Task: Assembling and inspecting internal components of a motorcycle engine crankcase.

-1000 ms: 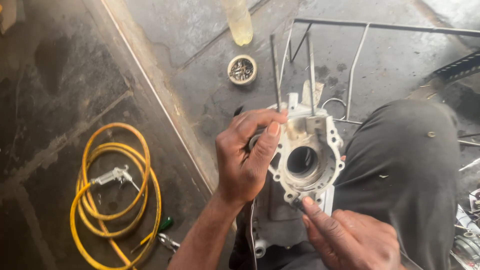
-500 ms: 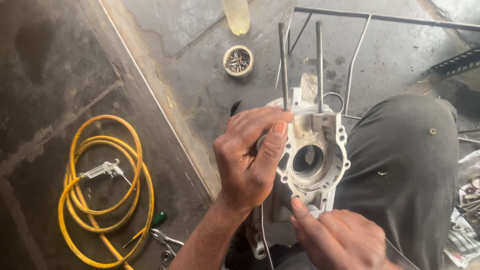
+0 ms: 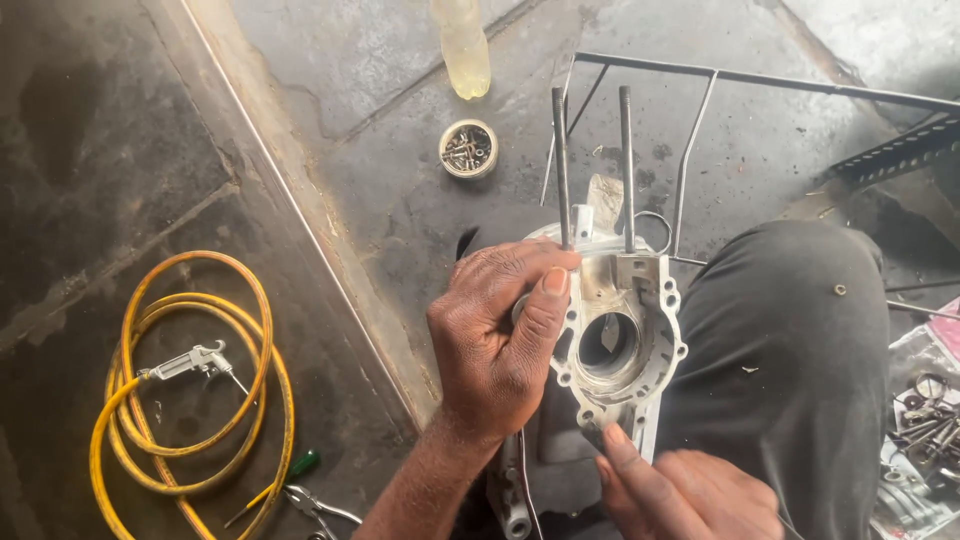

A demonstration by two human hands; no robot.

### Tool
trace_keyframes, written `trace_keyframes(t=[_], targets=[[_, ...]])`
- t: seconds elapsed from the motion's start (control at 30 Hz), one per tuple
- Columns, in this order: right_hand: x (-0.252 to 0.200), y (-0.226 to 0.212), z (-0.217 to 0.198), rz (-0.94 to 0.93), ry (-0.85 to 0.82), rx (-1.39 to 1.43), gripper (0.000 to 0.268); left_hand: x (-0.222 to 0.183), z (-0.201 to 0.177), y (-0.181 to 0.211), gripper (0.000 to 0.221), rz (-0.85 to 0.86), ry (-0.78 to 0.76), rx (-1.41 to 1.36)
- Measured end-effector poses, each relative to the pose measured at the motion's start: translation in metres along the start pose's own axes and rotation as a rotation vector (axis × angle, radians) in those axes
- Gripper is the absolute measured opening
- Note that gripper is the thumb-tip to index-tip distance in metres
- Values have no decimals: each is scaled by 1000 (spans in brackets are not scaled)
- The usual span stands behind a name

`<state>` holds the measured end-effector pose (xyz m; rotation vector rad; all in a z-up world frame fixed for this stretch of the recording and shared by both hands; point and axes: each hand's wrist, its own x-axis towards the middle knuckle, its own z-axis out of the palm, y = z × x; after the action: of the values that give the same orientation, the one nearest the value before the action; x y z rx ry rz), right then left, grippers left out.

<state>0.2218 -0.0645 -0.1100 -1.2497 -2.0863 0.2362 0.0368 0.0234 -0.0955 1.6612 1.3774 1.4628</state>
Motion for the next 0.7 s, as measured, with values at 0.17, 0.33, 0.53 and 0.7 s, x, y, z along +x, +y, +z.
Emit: trace_keyframes(t=[0.17, 0.33, 0.53, 0.7], targets=[[2, -3, 0, 36, 48, 65, 32, -1, 2, 2, 20, -38, -2, -25], [9, -8, -2, 12, 51, 4, 33, 0, 0, 4, 20, -24, 6, -1], [3, -8, 1, 42, 56, -26, 35, 0, 0, 7, 21, -16, 32, -9], [1, -4, 1, 27, 67, -27, 34, -3, 1, 4, 21, 6, 43, -3]])
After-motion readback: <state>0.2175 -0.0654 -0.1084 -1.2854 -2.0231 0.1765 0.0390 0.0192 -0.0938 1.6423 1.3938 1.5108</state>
